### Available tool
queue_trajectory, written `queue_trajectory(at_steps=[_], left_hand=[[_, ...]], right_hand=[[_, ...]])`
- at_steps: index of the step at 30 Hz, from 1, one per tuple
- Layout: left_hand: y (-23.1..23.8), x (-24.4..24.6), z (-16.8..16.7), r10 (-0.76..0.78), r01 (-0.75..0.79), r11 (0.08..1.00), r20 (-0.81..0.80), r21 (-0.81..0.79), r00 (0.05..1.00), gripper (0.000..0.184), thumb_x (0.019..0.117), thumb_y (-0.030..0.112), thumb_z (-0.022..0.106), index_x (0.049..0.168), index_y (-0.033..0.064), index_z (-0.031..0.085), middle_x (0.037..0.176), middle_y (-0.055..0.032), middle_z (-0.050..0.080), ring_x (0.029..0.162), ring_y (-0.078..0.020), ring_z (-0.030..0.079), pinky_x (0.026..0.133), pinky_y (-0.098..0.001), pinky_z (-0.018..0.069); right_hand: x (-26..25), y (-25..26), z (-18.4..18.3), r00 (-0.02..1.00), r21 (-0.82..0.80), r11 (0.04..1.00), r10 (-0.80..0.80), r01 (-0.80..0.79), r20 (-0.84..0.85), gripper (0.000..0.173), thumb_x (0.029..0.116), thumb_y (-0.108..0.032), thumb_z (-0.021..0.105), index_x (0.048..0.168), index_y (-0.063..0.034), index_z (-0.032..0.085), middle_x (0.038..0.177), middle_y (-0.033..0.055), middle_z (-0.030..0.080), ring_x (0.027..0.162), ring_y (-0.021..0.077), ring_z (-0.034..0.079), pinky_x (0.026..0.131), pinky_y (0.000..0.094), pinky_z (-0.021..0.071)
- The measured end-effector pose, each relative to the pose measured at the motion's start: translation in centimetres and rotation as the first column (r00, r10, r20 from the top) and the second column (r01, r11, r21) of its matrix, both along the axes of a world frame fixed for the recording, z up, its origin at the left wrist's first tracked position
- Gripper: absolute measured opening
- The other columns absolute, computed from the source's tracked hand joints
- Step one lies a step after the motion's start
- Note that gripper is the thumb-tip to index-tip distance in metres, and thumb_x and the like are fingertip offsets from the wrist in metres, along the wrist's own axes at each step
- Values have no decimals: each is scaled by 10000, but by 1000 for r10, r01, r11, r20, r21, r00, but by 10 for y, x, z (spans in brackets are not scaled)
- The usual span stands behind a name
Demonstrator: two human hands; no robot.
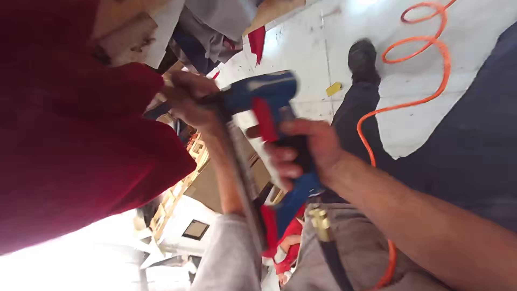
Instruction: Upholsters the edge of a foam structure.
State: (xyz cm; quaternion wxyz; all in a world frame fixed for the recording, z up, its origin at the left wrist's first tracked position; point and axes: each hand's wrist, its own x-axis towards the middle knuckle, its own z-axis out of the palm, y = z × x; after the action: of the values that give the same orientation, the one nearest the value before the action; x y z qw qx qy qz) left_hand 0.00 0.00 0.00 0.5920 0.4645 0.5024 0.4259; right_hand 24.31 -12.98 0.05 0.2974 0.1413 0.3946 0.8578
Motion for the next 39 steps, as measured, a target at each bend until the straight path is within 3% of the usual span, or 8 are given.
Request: queue_trajectory(at_steps=[3, 8, 11, 14, 19, 25, 32, 39], left_hand=[[-87, 70, 7, 325, -442, 847, -372, -294, 870, 594, 1109, 414, 82, 985, 177, 612, 590, 121, 569, 496, -8, 547, 525, -214, 515], [-171, 104, 31, 433, -573, 815, -562, -91, 705, 304, 1081, 126, 371, 1220, -75, 553, 736, -19, 642, 635, -110, 657, 628, -322, 605], [-172, 115, 77, 508, -559, 816, -647, 149, 569, 413, 1033, 175, 499, 1326, -115, 515, 1037, -133, 691, 893, -147, 691, 735, -316, 601], [-150, 125, 112, 674, -532, 733, -563, 424, 479, 598, 942, 267, 680, 1351, -122, 486, 1267, -249, 616, 1148, -246, 634, 898, -381, 572], [-122, 122, 124, 804, -704, 573, -453, 420, 385, 926, 808, 317, 827, 1511, -42, 344, 1517, -284, 422, 1356, -351, 495, 1020, -485, 516], [-110, 102, 105, 701, -703, 709, -52, -57, 711, 817, 817, 143, 850, 1496, 21, 412, 1469, -186, 534, 1306, -278, 579, 1048, -470, 533], [-85, 131, 96, 728, -787, 556, 612, -265, 309, 305, 1025, 51, 522, 1319, -22, 556, 1226, -128, 671, 1085, -213, 673, 960, -410, 571], [-71, 162, 90, 901, -986, 142, 424, -89, 92, 537, 939, 20, 571, 1446, 30, 392, 1446, -120, 545, 1225, -208, 615, 986, -431, 558]], right_hand=[[78, -7, -25, 845, 1, 996, 76, -91, 530, 409, 1002, -398, 449, 1217, -134, 675, 619, -35, 561, 484, 92, 578, 494, 303, 585], [242, 18, 13, 217, 97, 947, -30, -307, 976, 409, 1001, -431, 475, 1291, -196, 642, 742, -36, 631, 625, 111, 645, 623, 302, 602], [311, 54, 82, -276, 127, 843, -308, -523, 910, 310, 973, -355, 607, 1215, -162, 590, 798, -50, 668, 701, 122, 677, 719, 328, 618], [324, 99, 176, -664, -17, 740, -592, -672, 457, 469, 892, -265, 739, 1233, -4, 552, 937, 1, 686, 776, 90, 691, 748, 325, 624], [286, 164, 315, -374, -40, 377, -926, -925, -56, 774, 815, -203, 627, 1498, 44, 359, 1209, 147, 644, 998, 138, 671, 840, 343, 584], [150, 222, 418, 21, -241, 55, -953, -969, -303, 946, 871, -208, 724, 1653, -175, 194, 1428, 167, 574, 1182, 224, 650, 962, 450, 572], [-25, 352, 379, 441, -457, -239, -798, -857, -410, 819, 869, -111, 712, 1597, -73, 339, 1438, 257, 558, 1291, 421, 575, 1069, 636, 453], [-94, 413, 310, 584, -581, -266, -660, -769, -472, 715, 934, -335, 650, 1565, -106, 402, 1454, 275, 513, 1329, 463, 507, 1048, 680, 415]])
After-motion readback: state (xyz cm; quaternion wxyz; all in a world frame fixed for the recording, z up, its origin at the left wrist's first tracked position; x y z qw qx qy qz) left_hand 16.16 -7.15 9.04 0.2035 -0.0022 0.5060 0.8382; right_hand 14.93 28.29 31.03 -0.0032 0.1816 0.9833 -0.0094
